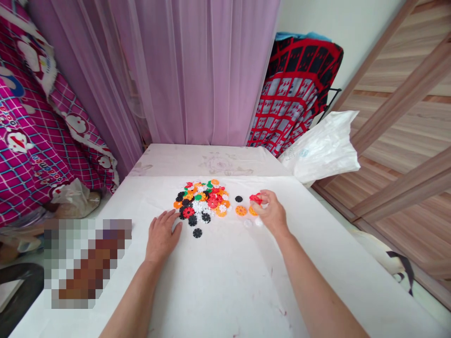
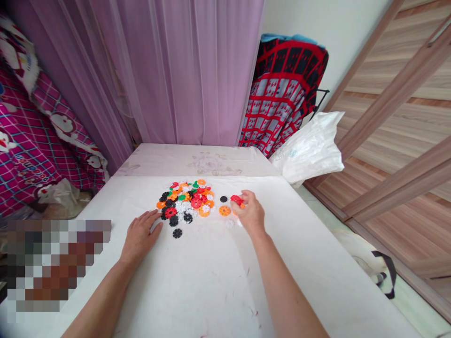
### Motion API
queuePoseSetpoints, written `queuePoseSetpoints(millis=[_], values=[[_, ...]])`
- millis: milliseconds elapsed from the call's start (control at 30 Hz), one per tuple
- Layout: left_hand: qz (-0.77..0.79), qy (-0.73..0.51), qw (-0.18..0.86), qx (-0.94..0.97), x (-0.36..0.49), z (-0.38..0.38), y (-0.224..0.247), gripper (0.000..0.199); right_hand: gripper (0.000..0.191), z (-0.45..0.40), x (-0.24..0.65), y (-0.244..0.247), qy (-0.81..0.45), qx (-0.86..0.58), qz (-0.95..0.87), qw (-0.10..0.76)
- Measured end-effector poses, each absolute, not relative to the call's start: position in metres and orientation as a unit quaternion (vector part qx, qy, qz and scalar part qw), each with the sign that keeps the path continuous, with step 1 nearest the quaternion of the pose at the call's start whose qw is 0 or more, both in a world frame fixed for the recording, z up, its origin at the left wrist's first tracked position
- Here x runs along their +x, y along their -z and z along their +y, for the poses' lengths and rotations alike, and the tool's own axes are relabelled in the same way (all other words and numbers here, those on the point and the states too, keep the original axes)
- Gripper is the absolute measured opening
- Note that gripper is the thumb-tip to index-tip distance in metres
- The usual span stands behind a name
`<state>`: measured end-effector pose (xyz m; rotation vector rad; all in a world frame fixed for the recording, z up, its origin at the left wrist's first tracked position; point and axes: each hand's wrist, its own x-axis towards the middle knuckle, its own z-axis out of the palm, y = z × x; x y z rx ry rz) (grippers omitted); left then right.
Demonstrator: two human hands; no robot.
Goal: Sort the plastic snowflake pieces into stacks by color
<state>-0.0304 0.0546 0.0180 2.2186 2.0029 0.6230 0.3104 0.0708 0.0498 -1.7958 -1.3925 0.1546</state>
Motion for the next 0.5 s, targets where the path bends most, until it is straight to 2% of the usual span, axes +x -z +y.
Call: queuePoseSetpoints(millis=[200, 500], values=[[0.654, -0.206, 0.04, 0.727, -0.032, 0.055, -0.018, 0.04, 0.048, 0.111, 0.384, -0.049, -0.05, -0.783, -0.538, 0.307], [0.657, -0.193, 0.042, 0.728, -0.033, 0.056, -0.018, 0.041, 0.048, 0.119, 0.386, -0.025, -0.01, -0.755, -0.587, 0.292]])
